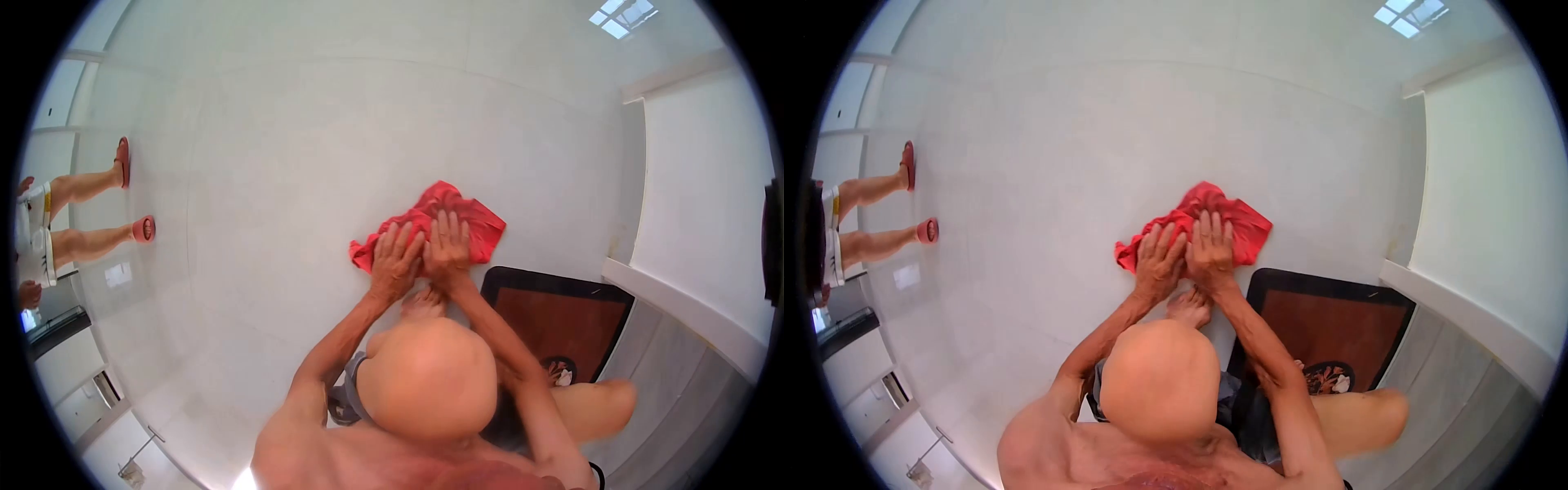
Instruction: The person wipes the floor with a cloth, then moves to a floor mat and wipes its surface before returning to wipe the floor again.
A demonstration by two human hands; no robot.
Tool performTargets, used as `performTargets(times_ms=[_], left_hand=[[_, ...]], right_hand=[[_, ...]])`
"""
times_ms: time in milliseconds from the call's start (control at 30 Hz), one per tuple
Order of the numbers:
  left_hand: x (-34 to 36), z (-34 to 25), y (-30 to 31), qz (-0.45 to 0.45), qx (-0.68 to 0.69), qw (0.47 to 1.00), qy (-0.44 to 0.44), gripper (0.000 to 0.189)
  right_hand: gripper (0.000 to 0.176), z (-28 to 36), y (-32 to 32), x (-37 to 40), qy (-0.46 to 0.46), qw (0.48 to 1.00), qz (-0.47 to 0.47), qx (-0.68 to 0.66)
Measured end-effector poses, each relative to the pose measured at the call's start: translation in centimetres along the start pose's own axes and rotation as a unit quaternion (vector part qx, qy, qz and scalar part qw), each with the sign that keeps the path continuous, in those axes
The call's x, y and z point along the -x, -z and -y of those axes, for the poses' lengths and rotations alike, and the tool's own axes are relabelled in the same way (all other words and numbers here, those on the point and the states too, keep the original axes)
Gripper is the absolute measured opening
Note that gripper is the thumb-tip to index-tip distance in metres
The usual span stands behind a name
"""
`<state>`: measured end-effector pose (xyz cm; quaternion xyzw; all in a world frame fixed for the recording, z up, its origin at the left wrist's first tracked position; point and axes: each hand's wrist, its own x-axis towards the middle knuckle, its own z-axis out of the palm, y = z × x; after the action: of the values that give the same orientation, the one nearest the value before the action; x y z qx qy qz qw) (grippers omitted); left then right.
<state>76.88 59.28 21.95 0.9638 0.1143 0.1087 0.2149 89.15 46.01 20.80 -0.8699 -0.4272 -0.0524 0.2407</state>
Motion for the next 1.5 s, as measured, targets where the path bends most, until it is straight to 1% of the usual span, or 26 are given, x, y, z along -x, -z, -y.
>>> performTargets(times_ms=[67, 200, 233, 267, 333, 400, 467, 567, 600, 667, 767, 800, 833, 900, 933, 1000, 1033, 1067, 1133, 1167, 1233, 1333, 1367, 1400, 1467, 1500], left_hand=[[-1.6, 1.4, 1.3, -0.002, -0.014, 1.000, 0.011, 0.063], [-6.9, 4.4, 1.6, -0.020, -0.040, 0.999, 0.010, 0.063], [-8.7, 6.0, 1.2, -0.039, -0.041, 0.998, 0.003, 0.063], [-10.5, 7.5, 0.7, -0.055, -0.037, 0.998, -0.009, 0.063], [-14.6, 9.5, 0.7, -0.063, -0.076, 0.995, -0.016, 0.059], [-16.9, 10.8, 0.0, -0.063, -0.079, 0.995, -0.024, 0.055], [-17.5, 9.6, 0.1, -0.041, -0.074, 0.996, 0.010, 0.054], [-17.2, 7.6, 1.3, -0.037, -0.063, 0.997, -0.033, 0.056], [-17.0, 7.7, 3.4, -0.028, -0.046, 0.998, -0.043, 0.057], [-17.5, 5.8, 4.4, -0.008, -0.028, 0.998, -0.059, 0.058], [-18.7, 2.0, 4.7, 0.007, 0.024, 0.994, -0.110, 0.059], [-19.0, 0.4, 5.1, 0.030, 0.039, 0.990, -0.130, 0.058], [-19.4, -2.1, 3.2, 0.050, 0.050, 0.985, -0.160, 0.060], [-20.4, -4.0, 2.8, 0.085, 0.092, 0.969, -0.215, 0.057], [-21.4, -6.3, 2.4, 0.115, 0.117, 0.959, -0.231, 0.054], [-23.4, -9.7, 0.4, 0.143, 0.165, 0.940, -0.262, 0.053], [-24.3, -10.9, -1.1, 0.121, 0.171, 0.933, -0.294, 0.051], [-25.2, -12.2, -2.3, 0.119, 0.170, 0.930, -0.304, 0.050], [-27.6, -13.7, -2.7, 0.114, 0.169, 0.922, -0.328, 0.049], [-28.7, -14.2, -4.0, 0.113, 0.159, 0.926, -0.323, 0.049], [-31.3, -14.5, -5.6, 0.105, 0.143, 0.932, -0.317, 0.049], [-34.0, -12.2, -4.9, 0.063, 0.159, 0.945, -0.279, 0.051], [-34.6, -11.3, -5.0, 0.032, 0.139, 0.954, -0.265, 0.047], [-35.2, -10.2, -4.7, 0.020, 0.121, 0.961, -0.248, 0.047], [-35.9, -6.7, -3.4, -0.002, 0.089, 0.973, -0.214, 0.047], [-36.1, -4.3, -2.7, -0.020, 0.070, 0.977, -0.202, 0.048]], right_hand=[[0.053, 1.5, -1.2, -2.8, -0.001, 1.000, 0.011, -0.002], [0.052, 0.5, -2.7, -9.0, 0.018, 1.000, -0.007, 0.012], [0.052, 0.3, -3.0, -11.3, 0.019, 1.000, -0.003, 0.025], [0.052, 0.0, -3.3, -13.3, 0.014, 0.999, 0.001, 0.042], [0.054, -0.8, -5.1, -16.9, -0.019, 0.998, 0.007, 0.059], [0.053, -1.0, -4.5, -18.5, -0.041, 0.995, 0.023, 0.092], [0.053, -1.8, -4.2, -18.1, -0.053, 0.993, 0.029, 0.099], [0.054, -1.5, -2.5, -16.4, -0.072, 0.993, -0.001, 0.089], [0.054, 0.4, -1.2, -16.6, -0.095, 0.991, -0.007, 0.090], [0.055, 0.7, 0.7, -15.3, -0.139, 0.987, -0.022, 0.078], [0.057, 0.0, 5.0, -12.8, -0.191, 0.972, -0.035, 0.131], [0.057, 0.0, 6.5, -11.7, -0.211, 0.966, -0.042, 0.145], [0.056, -1.9, 7.4, -9.6, -0.247, 0.953, -0.061, 0.162], [0.054, -2.2, 9.2, -8.2, -0.297, 0.933, -0.086, 0.186], [0.053, -4.1, 10.0, -6.9, -0.317, 0.925, -0.098, 0.184], [0.049, -7.7, 11.2, -4.6, -0.334, 0.910, -0.138, 0.202], [0.048, -9.4, 11.7, -4.4, -0.335, 0.904, -0.154, 0.216], [0.047, -11.1, 12.1, -3.7, -0.341, 0.897, -0.166, 0.227], [0.046, -13.4, 12.8, -4.6, -0.367, 0.890, -0.153, 0.223], [0.046, -15.3, 12.6, -5.2, -0.385, 0.884, -0.145, 0.223], [0.047, -18.2, 12.2, -7.0, -0.377, 0.888, -0.125, 0.231], [0.048, -19.7, 11.4, -11.3, -0.349, 0.901, -0.116, 0.231], [0.048, -19.8, 10.8, -13.0, -0.334, 0.906, -0.115, 0.234], [0.048, -19.8, 10.0, -14.9, -0.318, 0.911, -0.117, 0.236], [0.046, -18.5, 8.6, -18.6, -0.256, 0.936, -0.132, 0.202], [0.045, -17.0, 8.4, -21.2, -0.237, 0.951, -0.116, 0.163]])
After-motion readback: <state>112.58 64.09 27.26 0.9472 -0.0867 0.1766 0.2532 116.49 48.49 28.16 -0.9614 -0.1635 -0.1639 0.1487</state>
